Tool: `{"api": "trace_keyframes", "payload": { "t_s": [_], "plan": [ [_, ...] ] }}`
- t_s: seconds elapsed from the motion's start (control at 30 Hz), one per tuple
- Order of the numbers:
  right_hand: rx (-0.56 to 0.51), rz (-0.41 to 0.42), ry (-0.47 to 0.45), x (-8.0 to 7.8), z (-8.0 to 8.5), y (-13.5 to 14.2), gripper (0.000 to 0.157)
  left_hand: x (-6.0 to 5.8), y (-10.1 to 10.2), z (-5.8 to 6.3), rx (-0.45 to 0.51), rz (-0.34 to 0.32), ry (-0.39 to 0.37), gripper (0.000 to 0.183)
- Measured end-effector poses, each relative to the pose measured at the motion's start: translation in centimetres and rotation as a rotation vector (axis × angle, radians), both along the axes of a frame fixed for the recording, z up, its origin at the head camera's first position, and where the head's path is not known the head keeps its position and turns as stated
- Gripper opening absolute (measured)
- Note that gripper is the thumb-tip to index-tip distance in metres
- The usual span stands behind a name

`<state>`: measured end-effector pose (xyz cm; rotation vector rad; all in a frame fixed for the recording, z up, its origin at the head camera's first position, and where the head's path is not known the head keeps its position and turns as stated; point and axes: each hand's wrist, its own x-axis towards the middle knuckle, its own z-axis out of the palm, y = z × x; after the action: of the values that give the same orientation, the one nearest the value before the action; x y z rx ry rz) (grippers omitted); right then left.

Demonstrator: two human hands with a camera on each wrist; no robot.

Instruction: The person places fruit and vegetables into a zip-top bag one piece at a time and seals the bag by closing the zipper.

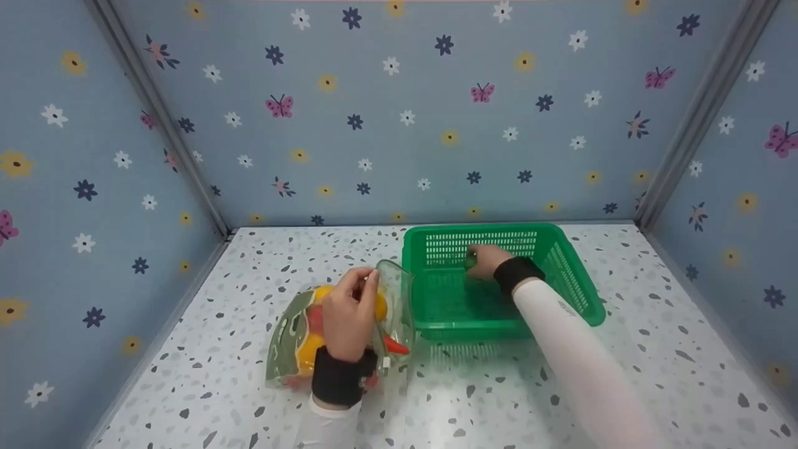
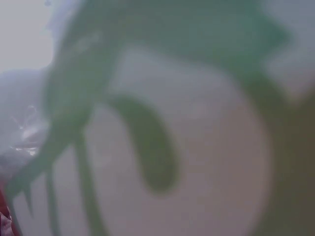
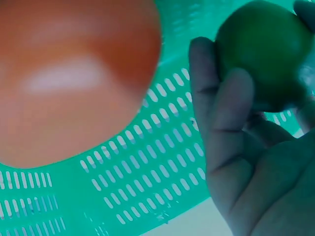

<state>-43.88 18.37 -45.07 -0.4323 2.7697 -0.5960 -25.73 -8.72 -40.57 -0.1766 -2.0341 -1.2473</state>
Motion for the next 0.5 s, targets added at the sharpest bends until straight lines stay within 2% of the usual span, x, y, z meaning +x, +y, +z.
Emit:
{"api": "trace_keyframes", "payload": {
  "t_s": [0.23, 0.37, 0.5],
  "plan": [
    [-0.029, 0.019, 0.058, 0.6, 1.8, -0.1, 0.053, 0.0, 0.1, 0.0, 0.001, -0.008, -0.003, 0.012],
    [-0.097, 0.032, 0.087, 1.3, 3.3, -0.2, 0.053, 0.0, 0.1, 0.1, 0.004, -0.015, -0.002, 0.012],
    [-0.195, 0.027, 0.122, 2.7, 4.7, -0.5, 0.049, 0.0, 0.1, 0.1, 0.002, -0.019, 0.000, 0.012]
  ]
}}
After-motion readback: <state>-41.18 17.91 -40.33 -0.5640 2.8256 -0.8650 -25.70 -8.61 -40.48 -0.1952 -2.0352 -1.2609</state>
